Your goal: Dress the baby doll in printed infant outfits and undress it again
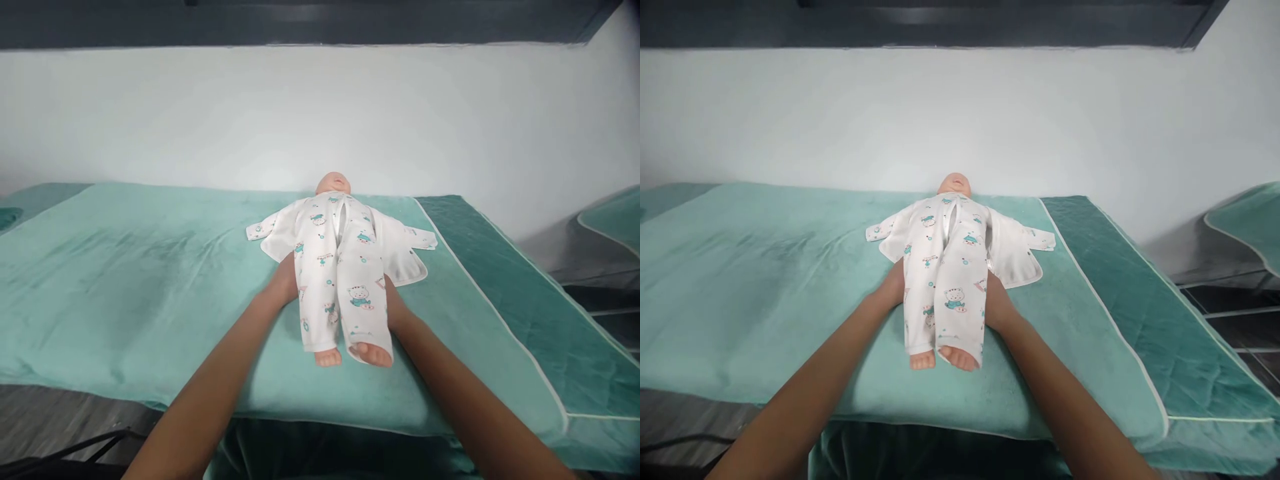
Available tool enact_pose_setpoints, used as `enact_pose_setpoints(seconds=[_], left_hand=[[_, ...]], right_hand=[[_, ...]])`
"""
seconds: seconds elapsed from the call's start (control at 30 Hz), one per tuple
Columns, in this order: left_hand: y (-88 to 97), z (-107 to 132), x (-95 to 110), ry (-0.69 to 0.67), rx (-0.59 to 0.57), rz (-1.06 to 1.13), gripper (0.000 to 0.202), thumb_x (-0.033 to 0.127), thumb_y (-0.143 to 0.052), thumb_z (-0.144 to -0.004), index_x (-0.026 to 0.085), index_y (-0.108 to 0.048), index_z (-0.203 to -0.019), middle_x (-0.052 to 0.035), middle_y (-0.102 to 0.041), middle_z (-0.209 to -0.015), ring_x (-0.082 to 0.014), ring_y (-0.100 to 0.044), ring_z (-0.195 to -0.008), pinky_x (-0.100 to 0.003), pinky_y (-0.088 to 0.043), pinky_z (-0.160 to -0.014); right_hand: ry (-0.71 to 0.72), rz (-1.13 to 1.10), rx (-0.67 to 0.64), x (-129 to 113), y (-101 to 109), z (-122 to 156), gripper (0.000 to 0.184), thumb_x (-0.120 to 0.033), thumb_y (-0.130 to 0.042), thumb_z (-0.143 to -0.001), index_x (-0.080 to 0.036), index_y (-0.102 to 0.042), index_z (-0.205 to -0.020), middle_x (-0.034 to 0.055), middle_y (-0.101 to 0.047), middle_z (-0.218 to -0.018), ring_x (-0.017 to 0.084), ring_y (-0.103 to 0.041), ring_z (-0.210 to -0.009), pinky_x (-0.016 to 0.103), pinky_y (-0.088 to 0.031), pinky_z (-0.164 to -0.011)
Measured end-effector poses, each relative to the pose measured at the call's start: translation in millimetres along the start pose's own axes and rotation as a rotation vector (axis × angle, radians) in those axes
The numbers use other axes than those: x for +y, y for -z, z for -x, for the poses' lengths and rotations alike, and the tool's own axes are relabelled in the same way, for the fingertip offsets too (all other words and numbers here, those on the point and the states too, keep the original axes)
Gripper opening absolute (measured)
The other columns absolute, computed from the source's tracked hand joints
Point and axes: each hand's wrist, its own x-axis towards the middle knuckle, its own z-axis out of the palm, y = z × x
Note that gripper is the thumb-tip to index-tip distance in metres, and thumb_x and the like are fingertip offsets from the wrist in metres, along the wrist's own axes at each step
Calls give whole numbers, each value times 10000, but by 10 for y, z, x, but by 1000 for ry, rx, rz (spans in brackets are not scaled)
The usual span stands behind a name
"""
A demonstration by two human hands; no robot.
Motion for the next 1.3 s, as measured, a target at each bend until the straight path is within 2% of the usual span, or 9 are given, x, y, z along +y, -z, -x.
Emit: enact_pose_setpoints(seconds=[0.17, 0.33, 0.5, 0.7, 0.83, 0.97, 1.07, 1.17, 1.3], left_hand=[[23, 48, -36, -97, 146, -184, 242, 267, -521, -871, 199, -654, -1061, -84, -664, -1177, -277, -584, -1093, -395, -486, -910], [98, 340, -157, -302, 104, -410, 291, 71, -407, -862, 183, -603, -679, -73, -605, -788, -199, -510, -776, -336, -423, -710], [135, 553, -165, -375, 20, -545, 297, 17, -408, -835, 184, -611, -698, -59, -547, -773, -188, -449, -760, -323, -379, -670], [147, 543, -120, -335, -35, -474, 207, 134, -498, -850, 193, -629, -701, -54, -559, -800, -191, -470, -785, -333, -398, -707], [178, 512, -125, -226, 38, -340, 262, 204, -453, -910, 190, -602, -696, -43, -584, -787, -181, -502, -787, -332, -421, -743], [203, 442, -215, 22, 229, -315, 231, 288, -458, -926, 202, -640, -814, -43, -635, -860, -201, -542, -857, -352, -438, -802], [202, 400, -287, 188, 349, -428, 213, 316, -490, -904, 204, -670, -925, -74, -654, -959, -252, -552, -946, -404, -431, -852], [196, 391, -313, 301, 398, -545, 264, 339, -511, -883, 200, -651, -1058, -125, -637, -1093, -325, -535, -1044, -467, -427, -854], [210, 402, -298, 401, 430, -592, 367, 400, -509, -875, 176, -593, -1153, -174, -596, -1196, -376, -503, -1119, -532, -414, -886]], right_hand=[[136, 177, -7, -13, 24, -28, 378, -407, -570, -856, -215, -646, -1172, 111, -658, -1205, 307, -604, -1123, 472, -494, -947], [289, 489, -52, 115, 145, 33, 194, -254, -564, -860, -188, -690, -992, 114, -670, -1021, 269, -590, -980, 413, -496, -836], [374, 598, -91, 151, 324, 255, 254, -77, -457, -881, -181, -684, -830, 87, -633, -910, 204, -534, -843, 344, -462, -746], [268, 401, -140, 52, 452, 431, 214, -207, -461, -954, -214, -675, -937, 69, -647, -972, 188, -584, -909, 331, -485, -801], [64, 345, 82, 235, 638, 364, 218, -351, -499, -940, -210, -662, -972, 64, -652, -1022, 181, -614, -925, 320, -485, -856], [-170, 649, 316, 574, 896, 179, 416, -480, -499, -886, -140, -650, -1071, 146, -637, -1092, 271, -575, -1033, 399, -438, -918], [-369, 799, 255, 704, 1043, -15, 494, -563, -511, -832, -131, -651, -1026, 160, -647, -1011, 282, -578, -946, 389, -432, -819], [-532, 699, 88, 655, 1121, -282, 355, -521, -591, -754, -169, -615, -722, 69, -600, -698, 203, -535, -682, 312, -371, -632], [-467, 381, 168, 208, 1035, -647, 283, -439, -582, -748, -188, -508, -640, -8, -511, -617, 127, -438, -579, 261, -314, -542]])
